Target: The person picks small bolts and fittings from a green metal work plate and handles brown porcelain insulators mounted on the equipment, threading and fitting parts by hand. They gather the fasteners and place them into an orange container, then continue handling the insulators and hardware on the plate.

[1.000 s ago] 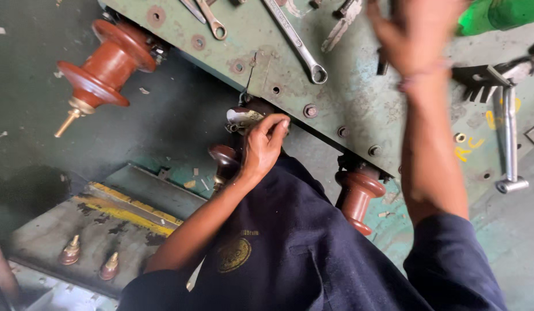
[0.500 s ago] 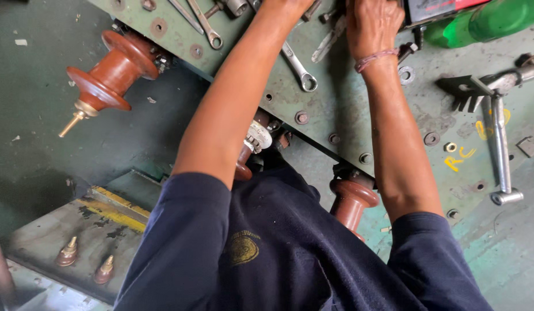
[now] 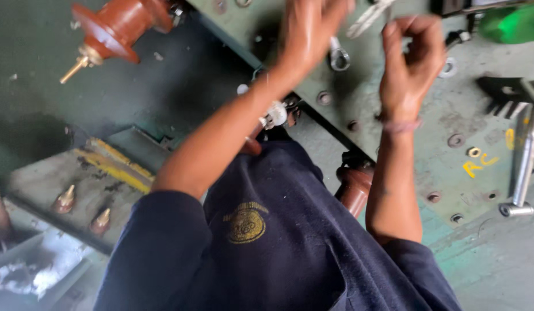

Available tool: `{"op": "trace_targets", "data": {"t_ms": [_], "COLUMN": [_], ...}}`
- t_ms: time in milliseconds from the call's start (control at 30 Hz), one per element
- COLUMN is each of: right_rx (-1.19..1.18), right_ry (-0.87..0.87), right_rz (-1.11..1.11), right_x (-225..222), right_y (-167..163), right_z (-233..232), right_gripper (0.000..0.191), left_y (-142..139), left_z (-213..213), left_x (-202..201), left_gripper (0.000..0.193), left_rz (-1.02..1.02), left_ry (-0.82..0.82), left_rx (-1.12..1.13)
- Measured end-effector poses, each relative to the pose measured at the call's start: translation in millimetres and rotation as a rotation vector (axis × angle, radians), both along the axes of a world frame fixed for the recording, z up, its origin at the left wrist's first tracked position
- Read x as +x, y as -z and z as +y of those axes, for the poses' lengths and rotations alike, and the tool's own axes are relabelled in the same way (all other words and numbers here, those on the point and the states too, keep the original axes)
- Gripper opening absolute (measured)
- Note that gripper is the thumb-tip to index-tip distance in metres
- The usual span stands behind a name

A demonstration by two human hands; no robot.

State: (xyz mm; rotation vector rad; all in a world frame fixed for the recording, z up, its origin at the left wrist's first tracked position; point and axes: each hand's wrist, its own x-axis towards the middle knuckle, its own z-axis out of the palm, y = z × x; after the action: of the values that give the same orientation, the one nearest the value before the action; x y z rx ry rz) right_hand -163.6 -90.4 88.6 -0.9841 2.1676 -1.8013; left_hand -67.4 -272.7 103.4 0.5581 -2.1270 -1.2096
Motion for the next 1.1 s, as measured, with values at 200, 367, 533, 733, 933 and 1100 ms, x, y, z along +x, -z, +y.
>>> {"op": "trace_targets", "data": {"t_ms": [200,367,533,733,933,1100], "right_rx": [0.153,0.164,0.240,0.108,0.001,-0.127], "right_ry": [-0.036,-0.062,-0.035,0.045,0.054,-0.048], "right_rz": [-0.335,-0.368,-0.340,-0.498,-0.537,-0.463], "right_x": [122,153,166,173,162,154], "right_y": [-17,-21,-15,9,22,14], "right_z": [-1,-18,-24,-15,-12,7], "right_gripper": [0.014,0.014,0.015,0.018,0.033,0.034], "left_y": [29,38,27,37,55,59], "left_z": [67,56,43,47,50,41], "left_x": [112,140,157,169,165,164], "left_gripper": [0.021,0.021,0.018,0.023,0.019,0.022], "left_rz": [-0.121,-0.129,-0.148,-0.032,0.135,0.238], "left_ry": [-0.066,-0.116,-0.159,-0.013,0.280,0.324], "left_rx": [0.526,0.737,0.631,0.361,1.203,1.277]}}
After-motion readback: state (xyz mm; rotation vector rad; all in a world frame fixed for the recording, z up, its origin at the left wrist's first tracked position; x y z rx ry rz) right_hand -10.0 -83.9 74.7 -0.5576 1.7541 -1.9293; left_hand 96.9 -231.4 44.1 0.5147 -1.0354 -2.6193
